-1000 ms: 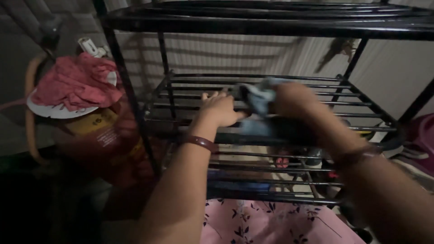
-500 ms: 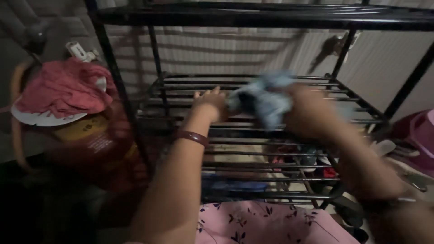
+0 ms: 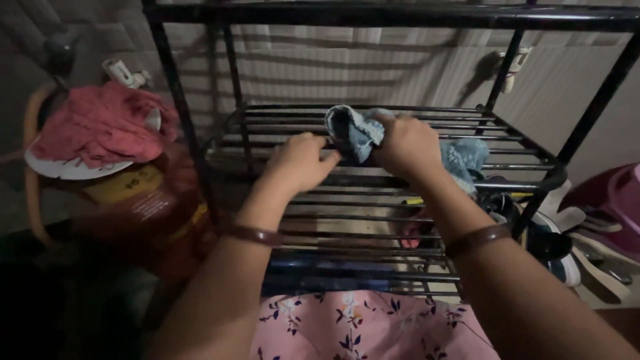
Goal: The person wipes the metal bars of a black shoe rack using a blue cloth. They systematically clean the top and middle shelves, moving the cloth back and forth along the bars.
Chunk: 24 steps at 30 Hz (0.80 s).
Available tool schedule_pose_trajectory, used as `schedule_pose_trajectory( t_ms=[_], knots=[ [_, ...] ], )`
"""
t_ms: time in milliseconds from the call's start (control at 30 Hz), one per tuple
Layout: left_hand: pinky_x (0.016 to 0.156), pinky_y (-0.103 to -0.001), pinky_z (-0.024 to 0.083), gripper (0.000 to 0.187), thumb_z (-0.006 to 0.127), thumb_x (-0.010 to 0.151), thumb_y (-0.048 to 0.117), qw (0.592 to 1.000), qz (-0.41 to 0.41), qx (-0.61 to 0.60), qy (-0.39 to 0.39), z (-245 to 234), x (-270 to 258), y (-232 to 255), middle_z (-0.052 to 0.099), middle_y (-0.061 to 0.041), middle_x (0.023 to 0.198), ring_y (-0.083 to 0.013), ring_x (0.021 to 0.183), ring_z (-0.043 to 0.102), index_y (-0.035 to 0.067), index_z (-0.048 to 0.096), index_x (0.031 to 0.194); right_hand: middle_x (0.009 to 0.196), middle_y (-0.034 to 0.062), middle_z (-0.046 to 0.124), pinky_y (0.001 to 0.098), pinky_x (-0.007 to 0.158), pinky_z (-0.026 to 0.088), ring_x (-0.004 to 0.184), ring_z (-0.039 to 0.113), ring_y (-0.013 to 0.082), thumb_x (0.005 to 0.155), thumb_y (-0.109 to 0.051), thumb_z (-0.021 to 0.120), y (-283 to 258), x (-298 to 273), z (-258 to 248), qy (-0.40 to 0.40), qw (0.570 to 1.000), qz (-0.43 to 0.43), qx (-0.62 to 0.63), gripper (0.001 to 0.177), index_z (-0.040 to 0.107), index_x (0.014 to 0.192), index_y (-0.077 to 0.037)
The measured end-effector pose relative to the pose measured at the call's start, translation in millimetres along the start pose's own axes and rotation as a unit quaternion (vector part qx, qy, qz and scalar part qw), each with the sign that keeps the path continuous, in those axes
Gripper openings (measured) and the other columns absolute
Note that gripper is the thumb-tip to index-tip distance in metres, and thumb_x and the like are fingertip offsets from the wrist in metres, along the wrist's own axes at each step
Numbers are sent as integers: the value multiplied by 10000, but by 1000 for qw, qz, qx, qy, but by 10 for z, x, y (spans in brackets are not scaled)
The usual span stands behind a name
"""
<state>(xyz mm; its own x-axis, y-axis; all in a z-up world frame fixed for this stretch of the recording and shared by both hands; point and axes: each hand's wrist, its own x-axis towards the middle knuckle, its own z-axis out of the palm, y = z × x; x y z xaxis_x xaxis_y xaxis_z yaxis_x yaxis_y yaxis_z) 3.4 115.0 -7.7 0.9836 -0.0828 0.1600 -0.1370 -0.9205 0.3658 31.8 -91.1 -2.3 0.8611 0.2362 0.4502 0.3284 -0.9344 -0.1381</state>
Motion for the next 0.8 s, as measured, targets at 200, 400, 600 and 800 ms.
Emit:
schedule_pose_trajectory(
  t_ms=[200,400,600,800],
  knots=[
    [1031,-482,484,509,512,963,474,998,16,44,32,-95,-204,127,644,-133,1298,-328,1257,573,49,757,1100,1136,200,685,491,810,570,946,702,393,715,-230,846,-36,-77,-175,80,996,-14,23,594,689,1284,-300],
    [1027,-483,497,503,524,962,451,998,-2,54,36,-80,-113,111,642,-163,1300,-342,1228,592,23,748,1100,1359,213,604,440,906,598,1208,628,383,783,-89,899,27,-165,-703,277,955,-48,97,553,695,1290,-174],
    [971,-471,544,500,567,913,490,997,-20,72,6,11,13,36,644,-169,1317,-351,1204,627,94,684,1195,1082,196,701,533,853,533,1027,676,385,784,-360,917,-417,-219,-178,-13,999,51,4,555,675,1204,-92],
    [936,-472,561,477,690,748,401,995,-83,-27,52,-66,-107,88,683,-120,1273,-372,1168,640,184,721,1172,1022,146,692,505,760,558,904,696,380,654,-341,877,-276,-682,-206,141,989,-31,29,720,613,1315,-235]
  ],
)
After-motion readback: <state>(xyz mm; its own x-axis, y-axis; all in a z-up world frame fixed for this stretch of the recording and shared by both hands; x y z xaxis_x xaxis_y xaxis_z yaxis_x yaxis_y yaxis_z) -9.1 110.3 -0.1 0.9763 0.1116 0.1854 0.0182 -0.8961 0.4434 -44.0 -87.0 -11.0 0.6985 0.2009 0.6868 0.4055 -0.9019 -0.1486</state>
